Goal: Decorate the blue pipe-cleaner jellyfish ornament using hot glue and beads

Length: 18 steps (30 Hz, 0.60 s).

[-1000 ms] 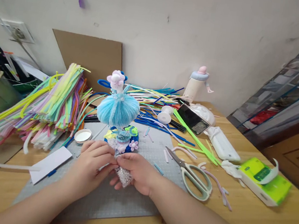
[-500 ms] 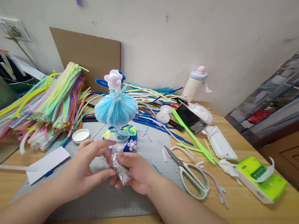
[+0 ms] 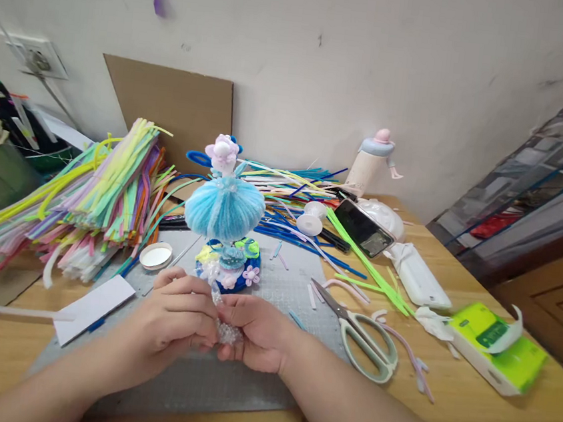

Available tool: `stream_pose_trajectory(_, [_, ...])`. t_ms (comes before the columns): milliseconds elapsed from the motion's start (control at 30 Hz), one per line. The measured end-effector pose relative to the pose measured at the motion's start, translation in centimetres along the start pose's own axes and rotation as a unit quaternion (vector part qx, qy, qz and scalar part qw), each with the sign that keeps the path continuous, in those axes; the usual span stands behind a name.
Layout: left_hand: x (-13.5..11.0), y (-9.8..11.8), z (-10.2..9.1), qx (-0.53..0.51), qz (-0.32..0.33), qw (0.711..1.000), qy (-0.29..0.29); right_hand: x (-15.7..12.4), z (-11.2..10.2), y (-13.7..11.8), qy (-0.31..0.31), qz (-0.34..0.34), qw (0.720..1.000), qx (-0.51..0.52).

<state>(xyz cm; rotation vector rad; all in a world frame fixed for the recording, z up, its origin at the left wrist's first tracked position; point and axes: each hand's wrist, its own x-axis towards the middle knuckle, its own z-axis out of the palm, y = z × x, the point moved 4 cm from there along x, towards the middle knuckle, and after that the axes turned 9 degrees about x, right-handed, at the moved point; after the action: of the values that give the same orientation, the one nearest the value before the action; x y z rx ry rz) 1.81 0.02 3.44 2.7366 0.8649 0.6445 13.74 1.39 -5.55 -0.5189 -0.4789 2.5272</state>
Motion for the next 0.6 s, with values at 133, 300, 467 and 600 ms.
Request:
stream_pose_trajectory(133, [-0.1,-0.6,-1.3,-0.047,0.018,0.999,0.019,-0.1,-0.1,-0.4,-0.017,-0.018,0.999,0.03])
stream_pose_trajectory(300, [-0.1,-1.0,-1.5,-0.013,0.026,0.999,0.015,-0.2,0.3,-0.3,0.016,-0.011,1.0,0.023])
stream_pose_trajectory(467, [-0.1,0.1,-1.9,0.005,0.065,0.998,-0.011,-0.2,1.2,-0.2,0.059,-0.102,0.991,-0.064])
stream_pose_trajectory(600, [-0.8,-0.1,-3.7,-0.023,0.068,0.997,0.019,0.0,0.4,-0.2,0.087,-0.103,0.988,-0.072])
